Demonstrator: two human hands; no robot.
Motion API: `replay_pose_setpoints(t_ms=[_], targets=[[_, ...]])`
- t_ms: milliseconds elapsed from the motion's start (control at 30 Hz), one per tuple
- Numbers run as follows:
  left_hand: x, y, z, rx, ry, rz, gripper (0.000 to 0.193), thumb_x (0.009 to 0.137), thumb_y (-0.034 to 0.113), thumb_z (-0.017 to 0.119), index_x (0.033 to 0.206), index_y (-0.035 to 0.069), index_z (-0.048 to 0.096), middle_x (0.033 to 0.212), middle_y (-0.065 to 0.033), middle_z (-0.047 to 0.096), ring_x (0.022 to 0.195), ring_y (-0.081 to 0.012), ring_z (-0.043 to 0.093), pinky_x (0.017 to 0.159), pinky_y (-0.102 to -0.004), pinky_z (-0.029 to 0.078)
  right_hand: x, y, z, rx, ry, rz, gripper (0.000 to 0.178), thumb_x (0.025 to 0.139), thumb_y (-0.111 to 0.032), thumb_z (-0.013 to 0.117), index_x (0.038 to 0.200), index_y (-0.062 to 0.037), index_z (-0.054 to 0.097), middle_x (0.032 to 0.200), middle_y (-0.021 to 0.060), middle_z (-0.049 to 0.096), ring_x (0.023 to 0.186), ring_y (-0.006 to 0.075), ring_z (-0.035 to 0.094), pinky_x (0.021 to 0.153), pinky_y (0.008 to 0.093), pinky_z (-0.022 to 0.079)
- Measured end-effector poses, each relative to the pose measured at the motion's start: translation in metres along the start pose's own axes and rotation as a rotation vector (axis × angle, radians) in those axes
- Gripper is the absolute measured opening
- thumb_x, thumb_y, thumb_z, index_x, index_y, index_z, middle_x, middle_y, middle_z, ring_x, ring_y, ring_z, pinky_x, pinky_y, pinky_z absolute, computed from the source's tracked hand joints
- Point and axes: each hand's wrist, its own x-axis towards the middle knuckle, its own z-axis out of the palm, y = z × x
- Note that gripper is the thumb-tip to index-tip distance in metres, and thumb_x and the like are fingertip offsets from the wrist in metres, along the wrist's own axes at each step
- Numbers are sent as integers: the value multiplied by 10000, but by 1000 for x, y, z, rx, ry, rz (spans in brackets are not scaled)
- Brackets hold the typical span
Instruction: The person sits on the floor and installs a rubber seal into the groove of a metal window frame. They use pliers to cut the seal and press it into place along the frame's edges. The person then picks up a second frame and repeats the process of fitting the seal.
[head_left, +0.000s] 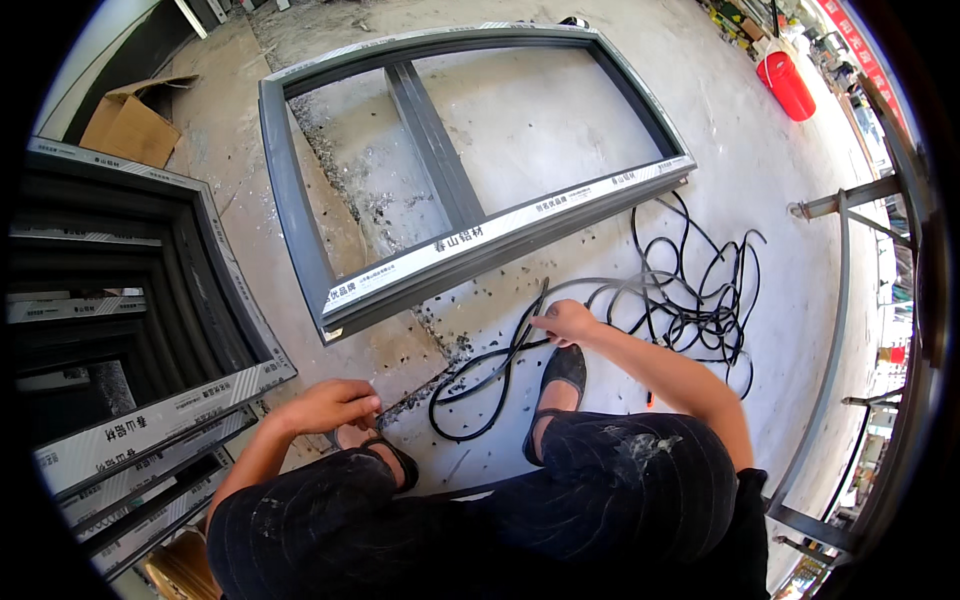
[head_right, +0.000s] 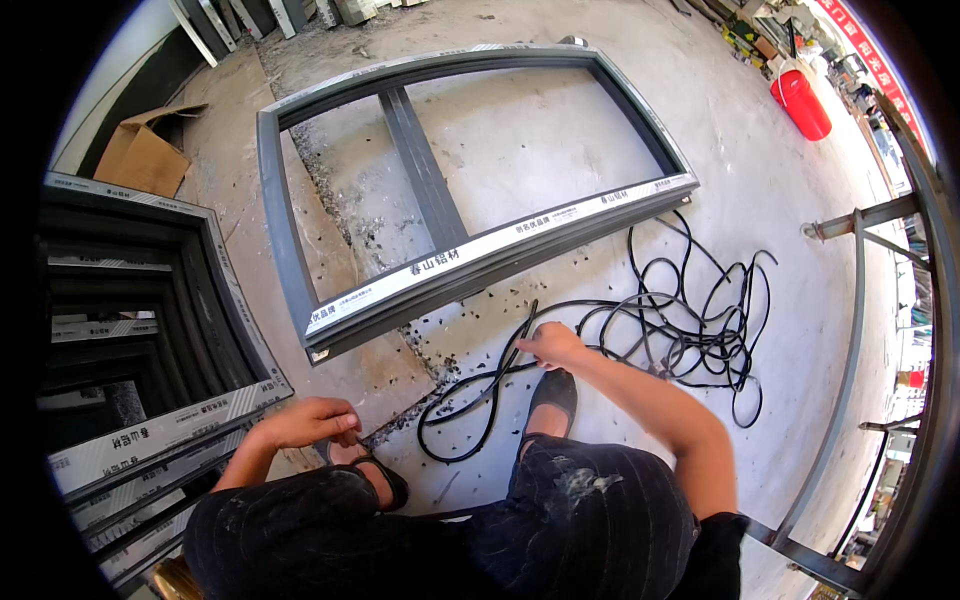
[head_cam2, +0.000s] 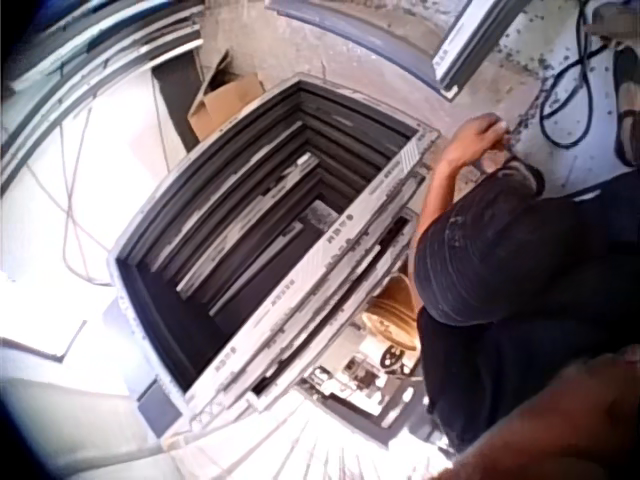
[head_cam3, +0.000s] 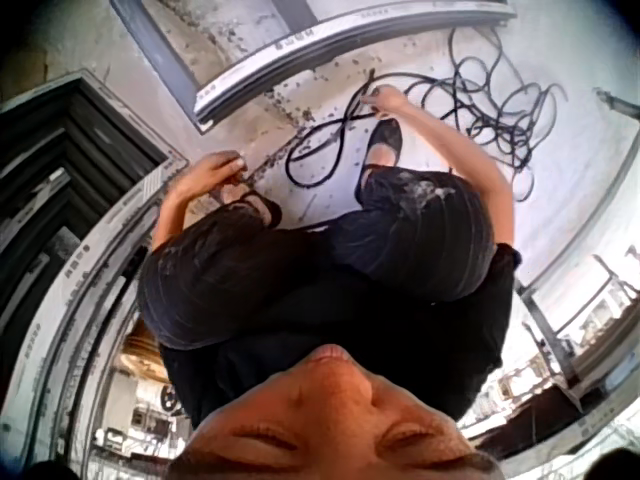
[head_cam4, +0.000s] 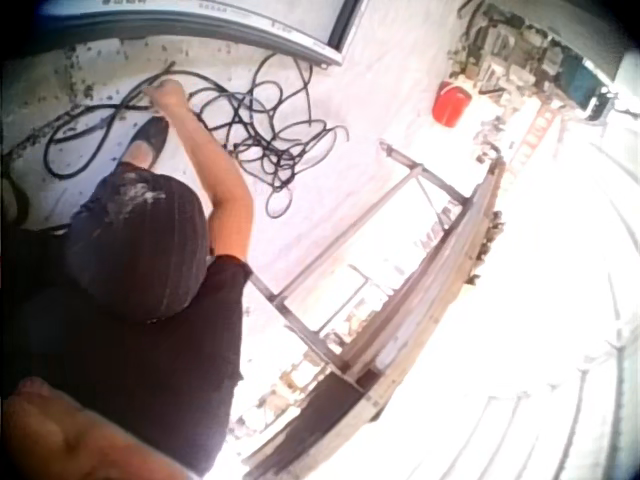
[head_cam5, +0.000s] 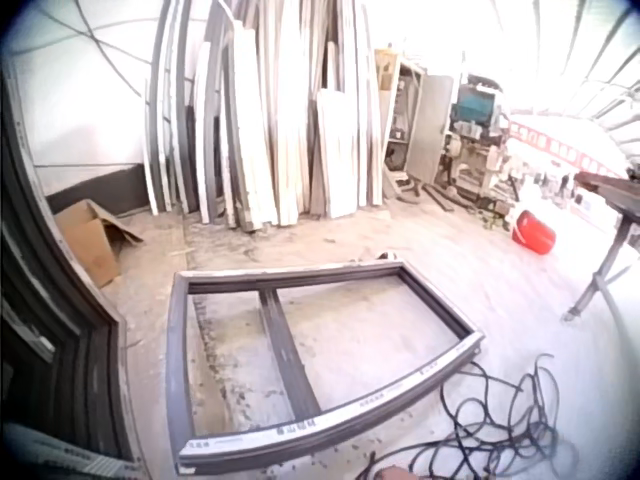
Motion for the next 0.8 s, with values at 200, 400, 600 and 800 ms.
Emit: replay_pose_setpoints(t_ms=[200,400,600,800], targets=[[18,79,7,415,134,154,361,950,350,451,1062,36,589,992,-173,624,948,-351,583,814,-392,454,-7,-15,54,268,176,-360,291,794,-245,709,713,-6,565,597,40,564,501,111,532,484,254,433],[54,92,40,103,307,462,355,981,315,434,1071,12,597,989,-124,645,975,-257,596,881,-341,444,-127,-128,18,617,-215,-790,253,848,-205,681,734,-38,529,644,-14,526,585,65,508,524,210,413],[48,114,46,-105,-79,350,373,976,331,464,1036,-11,602,924,-78,643,942,-172,589,880,-326,445,-156,-131,-42,897,183,-861,214,842,-239,670,765,-67,568,647,-4,554,571,59,499,514,197,380],[19,101,64,-249,22,111,389,979,297,467,1192,-21,538,1016,-118,630,978,-204,601,922,-338,447,-146,-78,-45,928,172,-707,198,844,-242,655,789,-69,576,656,-2,558,563,62,506,511,190,385]])
